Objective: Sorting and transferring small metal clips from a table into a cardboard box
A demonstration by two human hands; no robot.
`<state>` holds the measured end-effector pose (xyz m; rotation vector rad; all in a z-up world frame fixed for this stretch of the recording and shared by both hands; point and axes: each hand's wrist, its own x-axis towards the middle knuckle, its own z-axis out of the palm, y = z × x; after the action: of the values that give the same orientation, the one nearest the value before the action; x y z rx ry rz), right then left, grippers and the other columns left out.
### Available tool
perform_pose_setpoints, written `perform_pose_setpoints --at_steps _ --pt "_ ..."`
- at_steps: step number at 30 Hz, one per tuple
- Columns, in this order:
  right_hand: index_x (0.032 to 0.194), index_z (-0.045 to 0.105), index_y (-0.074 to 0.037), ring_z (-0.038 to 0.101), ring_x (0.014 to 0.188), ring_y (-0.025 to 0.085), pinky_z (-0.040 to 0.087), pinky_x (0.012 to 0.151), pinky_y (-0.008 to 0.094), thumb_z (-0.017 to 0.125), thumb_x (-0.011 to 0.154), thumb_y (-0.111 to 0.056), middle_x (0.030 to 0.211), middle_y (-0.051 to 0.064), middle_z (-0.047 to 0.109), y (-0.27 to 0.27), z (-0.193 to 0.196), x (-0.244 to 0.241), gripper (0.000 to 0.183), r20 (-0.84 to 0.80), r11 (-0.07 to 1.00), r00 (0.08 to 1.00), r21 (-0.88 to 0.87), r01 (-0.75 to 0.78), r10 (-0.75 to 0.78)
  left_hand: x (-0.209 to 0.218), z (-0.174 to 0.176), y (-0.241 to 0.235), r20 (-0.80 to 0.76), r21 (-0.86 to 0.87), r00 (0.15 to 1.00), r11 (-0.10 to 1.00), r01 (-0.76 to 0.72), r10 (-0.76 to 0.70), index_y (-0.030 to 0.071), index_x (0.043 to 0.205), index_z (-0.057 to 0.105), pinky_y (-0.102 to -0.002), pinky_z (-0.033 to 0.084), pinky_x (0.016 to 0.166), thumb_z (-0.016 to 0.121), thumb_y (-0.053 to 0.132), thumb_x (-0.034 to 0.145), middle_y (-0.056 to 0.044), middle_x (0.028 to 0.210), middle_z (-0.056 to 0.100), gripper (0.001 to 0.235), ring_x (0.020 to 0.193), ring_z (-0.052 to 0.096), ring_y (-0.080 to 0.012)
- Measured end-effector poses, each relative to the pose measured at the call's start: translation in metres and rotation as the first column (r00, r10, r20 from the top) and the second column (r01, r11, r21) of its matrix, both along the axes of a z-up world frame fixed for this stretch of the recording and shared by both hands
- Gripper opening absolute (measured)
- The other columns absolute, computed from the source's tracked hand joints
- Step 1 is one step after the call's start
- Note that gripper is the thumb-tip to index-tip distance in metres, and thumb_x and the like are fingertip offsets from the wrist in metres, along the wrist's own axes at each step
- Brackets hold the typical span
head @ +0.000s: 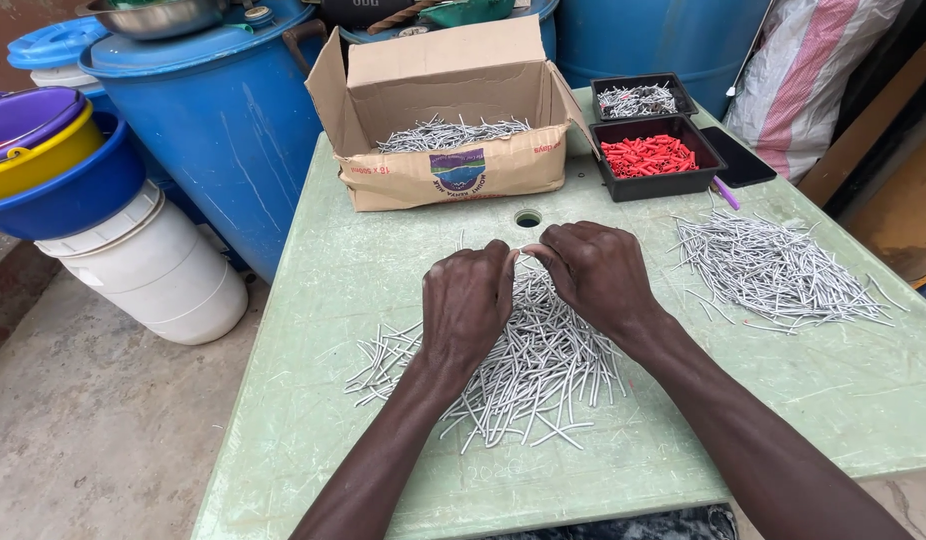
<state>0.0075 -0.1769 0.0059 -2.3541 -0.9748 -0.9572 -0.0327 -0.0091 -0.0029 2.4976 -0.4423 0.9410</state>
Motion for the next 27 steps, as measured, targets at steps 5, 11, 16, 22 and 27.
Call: perform_pose_setpoints --at_steps 5,11,16,22,27 --pt "0.073 0.065 -0.006 0.058 0.041 0.022 0.044 0.042 0.028 0.064 0.098 -0.019 0.044 0.008 0.055 0.002 -0.005 0.001 0.029 -0.005 0.999 1.000 0.050 0.009 -0.009 -0.010 0.005 -0.014 0.114 -0.002 0.989 0.996 -0.091 0.091 0.007 0.077 0.065 -0.032 0.054 0.048 0.055 0.014 0.098 -0.008 0.045 0.059 0.024 0.048 0.067 -0.0229" --pt "0.069 0.064 -0.009 0.053 0.034 0.015 0.039 0.039 0.023 0.063 0.100 -0.017 0.039 0.003 0.051 0.008 -0.015 0.004 0.032 -0.002 0.992 0.995 0.072 0.102 -0.102 -0.007 -0.001 -0.029 0.158 -0.008 0.968 0.981 -0.195 0.194 0.004 0.077 0.064 -0.033 0.053 0.046 0.058 0.007 0.093 -0.009 0.045 0.059 0.018 0.046 0.067 -0.0243" --pt "0.084 0.070 -0.004 0.052 0.034 0.017 0.039 0.041 0.026 0.062 0.098 -0.009 0.039 0.007 0.051 0.003 0.003 0.003 0.016 -0.110 0.992 0.993 0.125 -0.022 0.036 0.003 -0.004 -0.023 0.116 -0.063 0.988 0.993 -0.098 0.105 0.004 0.085 0.066 -0.037 0.056 0.052 0.052 0.013 0.099 -0.010 0.046 0.060 0.021 0.047 0.068 -0.0258" --pt "0.098 0.073 -0.003 0.054 0.042 0.022 0.043 0.045 0.032 0.057 0.096 -0.003 0.048 0.013 0.057 0.000 0.003 -0.003 0.016 -0.227 0.962 0.949 0.216 -0.169 0.218 0.003 -0.010 -0.022 0.073 -0.125 0.997 0.992 0.009 0.000 0.003 0.103 0.064 -0.041 0.057 0.059 0.049 0.011 0.100 -0.014 0.057 0.065 0.017 0.058 0.072 -0.0302" --pt "0.100 0.073 -0.002 0.058 0.046 0.023 0.046 0.048 0.031 0.057 0.097 -0.002 0.052 0.013 0.060 0.000 -0.002 0.002 0.016 -0.138 0.980 0.980 0.157 -0.124 0.146 -0.001 -0.002 -0.019 -0.032 -0.335 0.983 0.929 0.158 -0.179 0.002 0.101 0.065 -0.039 0.054 0.054 0.045 0.011 0.102 -0.016 0.062 0.064 0.021 0.058 0.069 -0.0316"
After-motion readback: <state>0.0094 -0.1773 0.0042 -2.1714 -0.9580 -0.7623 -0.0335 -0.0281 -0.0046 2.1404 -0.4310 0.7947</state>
